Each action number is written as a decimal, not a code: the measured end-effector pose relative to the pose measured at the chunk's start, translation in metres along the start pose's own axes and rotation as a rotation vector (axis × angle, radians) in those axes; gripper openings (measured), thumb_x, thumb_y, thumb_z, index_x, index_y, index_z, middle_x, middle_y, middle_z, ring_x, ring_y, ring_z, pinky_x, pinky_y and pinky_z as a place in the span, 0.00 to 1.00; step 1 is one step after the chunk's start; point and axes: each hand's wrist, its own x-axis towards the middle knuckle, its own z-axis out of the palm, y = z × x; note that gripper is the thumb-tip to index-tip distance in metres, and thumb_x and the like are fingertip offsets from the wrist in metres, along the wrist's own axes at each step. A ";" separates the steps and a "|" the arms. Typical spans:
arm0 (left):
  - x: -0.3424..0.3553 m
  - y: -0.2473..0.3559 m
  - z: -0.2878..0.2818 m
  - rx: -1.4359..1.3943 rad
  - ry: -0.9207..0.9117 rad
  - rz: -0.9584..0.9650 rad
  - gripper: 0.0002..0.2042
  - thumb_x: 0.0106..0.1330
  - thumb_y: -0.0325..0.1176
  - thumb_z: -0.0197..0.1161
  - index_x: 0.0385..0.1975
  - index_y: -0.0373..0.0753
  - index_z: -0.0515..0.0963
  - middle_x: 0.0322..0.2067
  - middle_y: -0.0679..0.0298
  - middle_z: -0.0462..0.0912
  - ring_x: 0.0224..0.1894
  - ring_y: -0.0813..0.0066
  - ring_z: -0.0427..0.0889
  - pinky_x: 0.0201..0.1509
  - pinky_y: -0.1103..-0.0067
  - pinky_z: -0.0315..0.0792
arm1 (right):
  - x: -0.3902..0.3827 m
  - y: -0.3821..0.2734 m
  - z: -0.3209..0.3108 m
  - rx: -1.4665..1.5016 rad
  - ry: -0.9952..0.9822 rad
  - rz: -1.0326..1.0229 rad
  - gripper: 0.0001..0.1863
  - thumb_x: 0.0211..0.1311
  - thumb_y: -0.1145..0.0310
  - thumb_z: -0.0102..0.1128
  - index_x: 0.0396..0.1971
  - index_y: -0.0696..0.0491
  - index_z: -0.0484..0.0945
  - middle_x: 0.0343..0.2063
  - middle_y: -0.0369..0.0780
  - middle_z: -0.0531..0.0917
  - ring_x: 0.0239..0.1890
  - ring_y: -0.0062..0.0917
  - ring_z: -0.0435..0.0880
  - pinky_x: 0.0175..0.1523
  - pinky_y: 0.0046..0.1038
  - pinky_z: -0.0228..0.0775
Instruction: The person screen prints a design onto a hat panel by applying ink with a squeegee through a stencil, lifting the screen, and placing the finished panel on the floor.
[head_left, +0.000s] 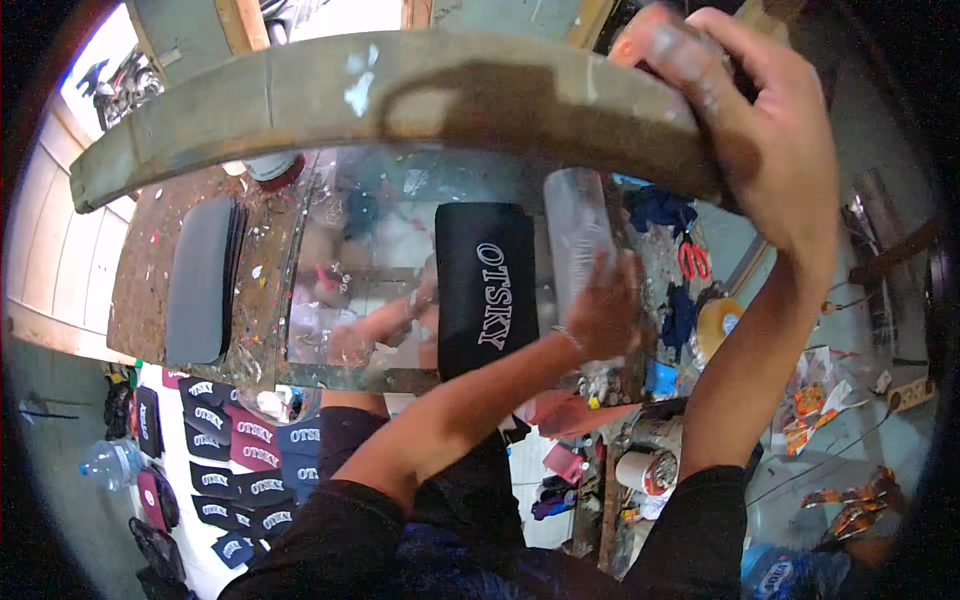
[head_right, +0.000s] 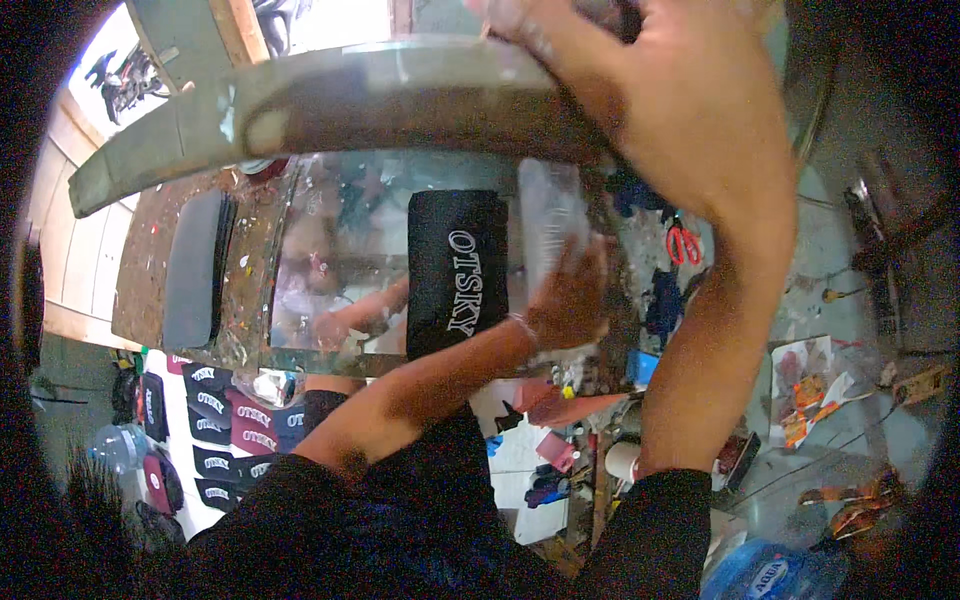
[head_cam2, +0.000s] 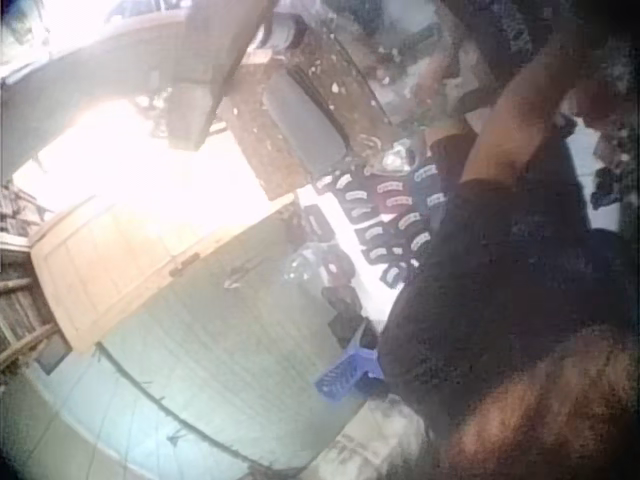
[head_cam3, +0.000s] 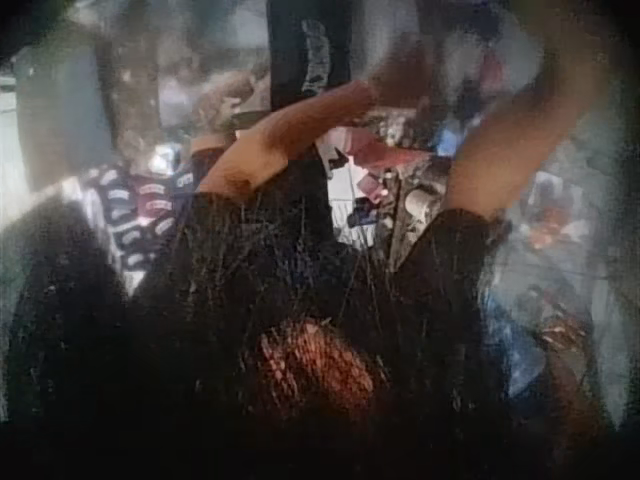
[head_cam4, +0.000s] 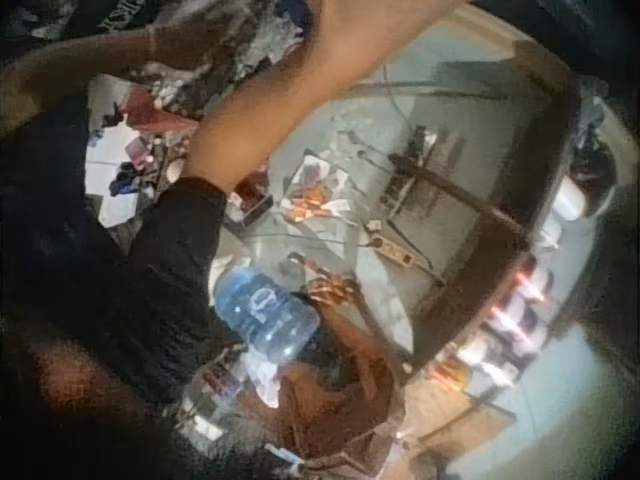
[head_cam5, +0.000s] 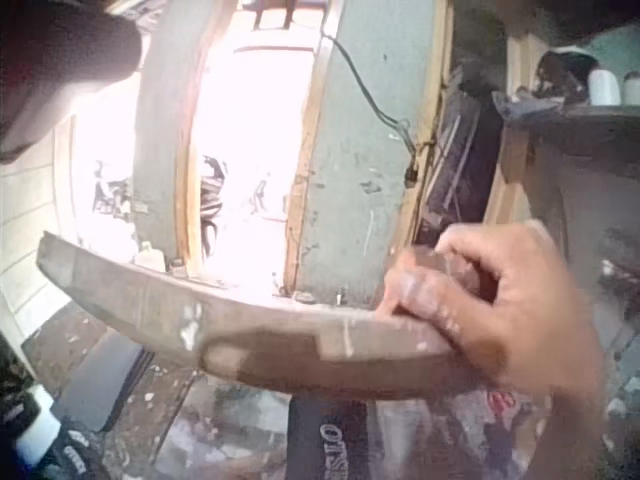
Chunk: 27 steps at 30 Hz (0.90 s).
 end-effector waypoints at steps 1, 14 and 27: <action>0.008 0.021 -0.005 0.195 0.057 0.026 0.39 0.72 0.56 0.47 0.70 0.25 0.58 0.73 0.44 0.54 0.78 0.51 0.45 0.78 0.49 0.30 | -0.002 0.005 -0.006 0.084 -0.048 0.071 0.21 0.58 0.52 0.65 0.23 0.59 0.85 0.12 0.35 0.76 0.14 0.18 0.67 0.21 0.28 0.54; -0.221 -0.068 -0.282 0.303 0.110 -0.308 0.33 0.44 0.53 0.77 0.46 0.35 0.79 0.38 0.56 0.78 0.42 0.57 0.77 0.49 0.65 0.70 | -0.134 0.048 0.066 -0.195 -0.015 -0.311 0.23 0.58 0.47 0.68 0.30 0.54 0.77 0.22 0.42 0.75 0.24 0.38 0.77 0.30 0.39 0.69; -0.293 -0.070 -0.127 0.046 -0.020 -0.472 0.23 0.47 0.43 0.78 0.37 0.37 0.76 0.35 0.60 0.76 0.43 0.59 0.75 0.48 0.68 0.67 | -0.208 0.109 0.162 0.059 -0.568 -0.075 0.22 0.50 0.78 0.59 0.49 0.60 0.72 0.42 0.51 0.80 0.47 0.48 0.80 0.54 0.43 0.73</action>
